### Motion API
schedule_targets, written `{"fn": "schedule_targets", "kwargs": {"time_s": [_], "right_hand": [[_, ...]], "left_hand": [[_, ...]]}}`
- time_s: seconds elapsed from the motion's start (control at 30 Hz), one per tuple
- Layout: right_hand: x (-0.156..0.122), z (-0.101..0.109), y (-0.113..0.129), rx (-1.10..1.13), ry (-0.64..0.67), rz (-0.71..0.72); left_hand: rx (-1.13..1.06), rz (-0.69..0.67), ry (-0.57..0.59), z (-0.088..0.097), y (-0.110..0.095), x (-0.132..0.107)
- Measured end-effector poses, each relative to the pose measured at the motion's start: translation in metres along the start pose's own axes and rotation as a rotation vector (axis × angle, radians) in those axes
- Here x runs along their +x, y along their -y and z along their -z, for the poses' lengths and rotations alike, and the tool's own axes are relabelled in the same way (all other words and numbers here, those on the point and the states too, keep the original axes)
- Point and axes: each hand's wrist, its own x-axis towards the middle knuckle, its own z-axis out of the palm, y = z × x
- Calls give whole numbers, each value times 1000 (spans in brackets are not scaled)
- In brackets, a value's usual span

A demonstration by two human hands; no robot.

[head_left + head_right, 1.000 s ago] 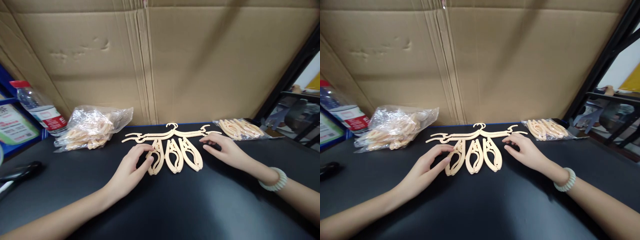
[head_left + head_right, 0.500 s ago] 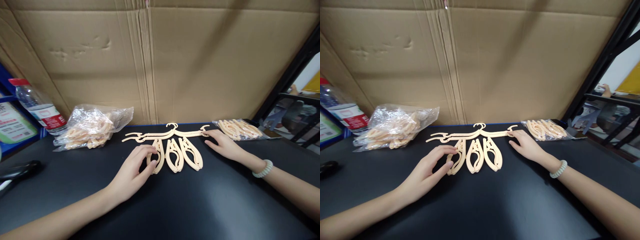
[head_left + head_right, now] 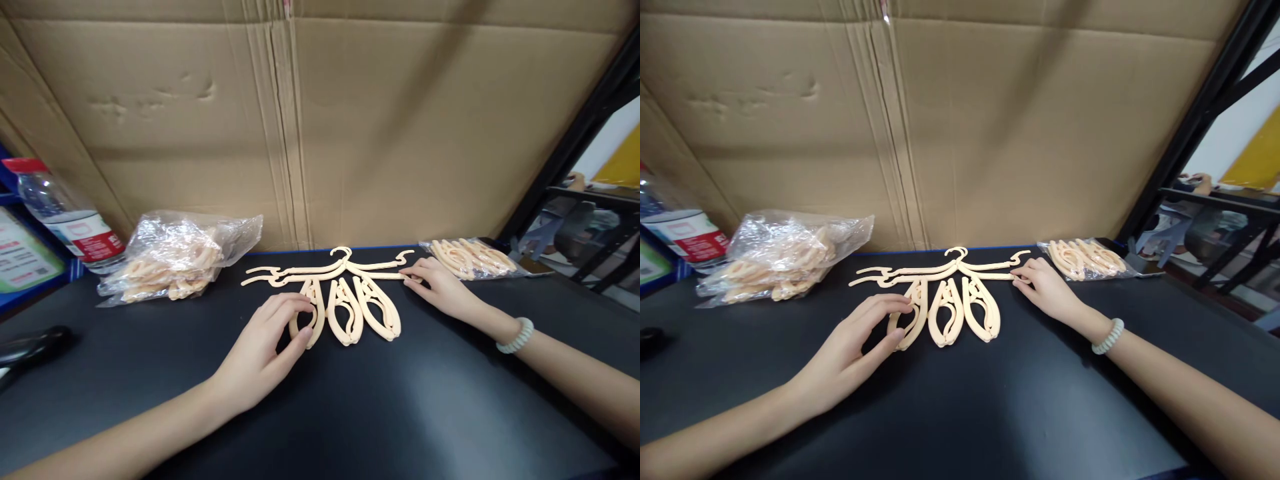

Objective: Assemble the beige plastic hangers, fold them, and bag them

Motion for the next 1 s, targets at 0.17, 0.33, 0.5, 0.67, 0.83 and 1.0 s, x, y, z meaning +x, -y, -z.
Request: {"fn": "schedule_targets", "kwargs": {"time_s": [0.17, 0.33, 0.5, 0.67, 0.83, 1.0], "right_hand": [[-1, 0, 0, 23, -22, -5], [-1, -1, -3, 76, -18, -12], [0, -1, -4, 110, -18, -29], [0, -1, -4, 116, -3, -49], [0, 0, -3, 121, 2, -56], [2, 1, -2, 134, 16, -58]], "left_hand": [[6, -16, -1, 0, -1, 0], [3, -16, 2, 1, -2, 0], [8, -14, 7, 1, -2, -1], [17, -25, 16, 0, -2, -1], [18, -38, 19, 1, -4, 0], [18, -48, 7, 0, -4, -1]]}}
